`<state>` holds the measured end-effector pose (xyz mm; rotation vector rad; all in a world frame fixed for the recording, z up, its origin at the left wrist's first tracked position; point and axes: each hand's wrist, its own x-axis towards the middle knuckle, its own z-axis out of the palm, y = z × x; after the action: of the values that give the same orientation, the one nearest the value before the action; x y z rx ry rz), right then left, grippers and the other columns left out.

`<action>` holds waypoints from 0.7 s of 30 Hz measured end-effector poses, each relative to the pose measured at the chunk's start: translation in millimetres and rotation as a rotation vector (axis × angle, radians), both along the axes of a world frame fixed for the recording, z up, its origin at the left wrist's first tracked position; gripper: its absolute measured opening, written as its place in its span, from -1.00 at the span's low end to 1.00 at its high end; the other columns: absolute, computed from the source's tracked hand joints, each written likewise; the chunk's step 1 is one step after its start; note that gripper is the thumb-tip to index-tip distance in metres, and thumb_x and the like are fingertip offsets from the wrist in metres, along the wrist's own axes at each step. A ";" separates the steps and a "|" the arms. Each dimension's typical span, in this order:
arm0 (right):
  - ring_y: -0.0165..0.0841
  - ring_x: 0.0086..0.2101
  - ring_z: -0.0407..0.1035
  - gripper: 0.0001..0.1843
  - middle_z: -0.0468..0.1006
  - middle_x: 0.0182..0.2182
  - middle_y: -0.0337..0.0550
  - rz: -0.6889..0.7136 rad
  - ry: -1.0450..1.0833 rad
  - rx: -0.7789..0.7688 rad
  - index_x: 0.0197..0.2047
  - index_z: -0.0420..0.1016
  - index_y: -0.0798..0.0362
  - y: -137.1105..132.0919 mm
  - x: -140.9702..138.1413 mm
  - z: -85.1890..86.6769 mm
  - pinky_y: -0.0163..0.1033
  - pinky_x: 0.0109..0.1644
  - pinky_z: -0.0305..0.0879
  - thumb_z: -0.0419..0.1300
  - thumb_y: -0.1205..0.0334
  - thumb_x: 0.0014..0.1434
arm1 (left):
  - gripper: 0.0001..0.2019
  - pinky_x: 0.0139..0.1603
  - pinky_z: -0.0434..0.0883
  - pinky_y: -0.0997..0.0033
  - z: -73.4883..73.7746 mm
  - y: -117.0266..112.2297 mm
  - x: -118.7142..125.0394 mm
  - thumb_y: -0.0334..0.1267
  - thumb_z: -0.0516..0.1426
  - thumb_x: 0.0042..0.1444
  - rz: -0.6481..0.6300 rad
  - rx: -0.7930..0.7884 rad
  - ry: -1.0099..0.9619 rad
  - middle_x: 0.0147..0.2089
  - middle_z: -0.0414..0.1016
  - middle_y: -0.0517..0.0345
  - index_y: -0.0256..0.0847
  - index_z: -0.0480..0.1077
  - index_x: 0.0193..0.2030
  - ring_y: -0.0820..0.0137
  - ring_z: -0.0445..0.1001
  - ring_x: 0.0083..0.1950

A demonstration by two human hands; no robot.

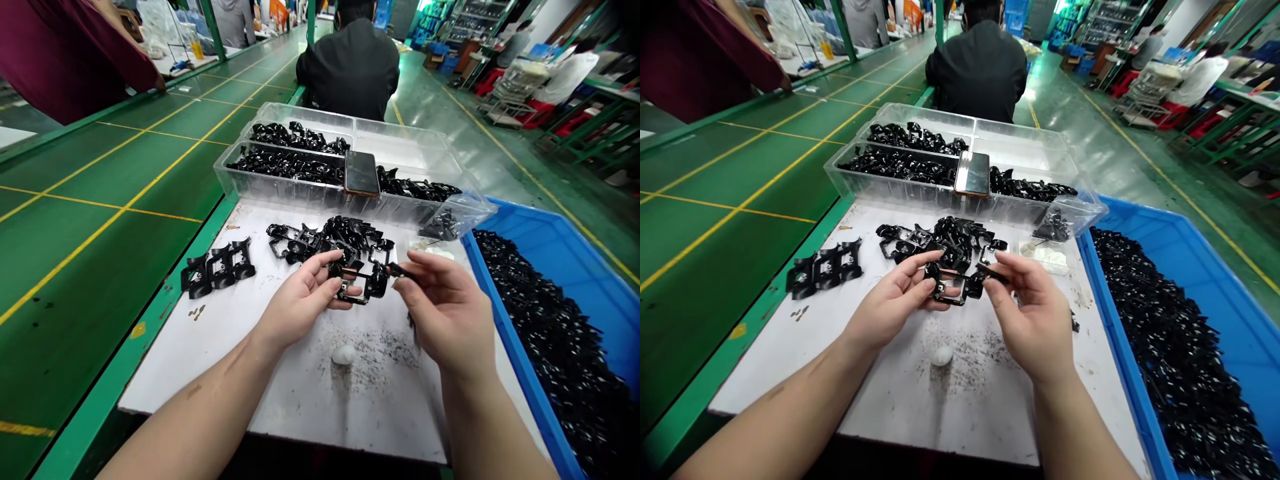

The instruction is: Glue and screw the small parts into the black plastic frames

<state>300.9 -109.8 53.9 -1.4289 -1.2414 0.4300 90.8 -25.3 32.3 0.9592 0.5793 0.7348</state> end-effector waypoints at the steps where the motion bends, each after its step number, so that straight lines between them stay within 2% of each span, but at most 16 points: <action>1: -0.21 -0.14 0.60 -0.71 0.71 -0.11 -0.14 -0.003 -0.146 0.035 0.11 0.65 -0.17 -0.3 -2.2 0.5 -0.03 -0.08 0.56 0.43 0.22 0.33 | -0.46 0.01 0.70 0.23 0.4 -0.2 0.0 -0.17 0.29 0.40 -0.004 -0.004 -0.002 0.16 0.65 -0.15 -0.20 0.28 0.42 0.14 0.75 0.07; 3: -0.15 -0.06 0.58 -0.74 0.71 -0.08 -0.13 0.043 -0.383 0.105 0.05 0.67 -0.17 0.4 -6.6 1.2 0.08 0.06 0.51 0.41 0.30 0.34 | -0.47 0.01 0.70 0.25 1.1 -0.6 -0.2 -0.17 0.29 0.40 -0.017 -0.008 -0.002 0.19 0.64 -0.17 -0.20 0.28 0.41 0.14 0.74 0.08; 6: -0.09 -0.03 0.52 -0.80 0.66 -0.08 -0.08 0.069 -0.531 0.154 -0.02 0.67 -0.13 3.4 -12.0 1.0 0.17 0.10 0.44 0.38 0.34 0.33 | -0.49 0.01 0.69 0.27 1.0 -1.2 -0.7 -0.18 0.29 0.40 -0.048 0.004 -0.008 0.23 0.63 -0.17 -0.17 0.31 0.41 0.14 0.73 0.10; 12: -0.10 -0.03 0.47 -0.84 0.57 -0.07 -0.04 0.077 -0.533 0.084 -0.03 0.67 -0.10 6.0 -16.2 -3.7 0.17 0.07 0.43 0.38 0.29 0.34 | -0.53 0.01 0.70 0.26 -1.4 -3.3 -0.4 -0.19 0.29 0.40 -0.082 0.031 -0.024 0.21 0.62 -0.13 -0.13 0.36 0.38 0.15 0.70 0.13; 17: -0.11 -0.03 0.48 -0.82 0.57 -0.04 -0.05 0.110 -0.511 0.050 0.00 0.66 -0.11 6.4 -16.5 -7.1 0.14 0.04 0.43 0.37 0.29 0.35 | -0.54 0.01 0.71 0.22 -0.2 -4.8 0.0 -0.19 0.31 0.38 -0.078 0.032 -0.009 0.08 0.62 -0.05 -0.12 0.40 0.36 0.19 0.65 0.10; 21: -0.14 -0.06 0.52 -0.84 0.60 -0.07 -0.06 0.144 -0.473 0.018 -0.03 0.64 -0.08 7.4 -17.5 -6.3 0.09 -0.01 0.44 0.35 0.33 0.34 | -0.59 0.02 0.71 0.24 -0.2 -4.9 -1.0 -0.18 0.30 0.39 -0.090 0.043 -0.009 0.11 0.61 -0.03 -0.12 0.41 0.31 0.24 0.64 0.08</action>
<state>283.4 -102.3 47.6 -1.4789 -1.7298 0.1774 89.8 -30.2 32.1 1.0146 0.5112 0.6729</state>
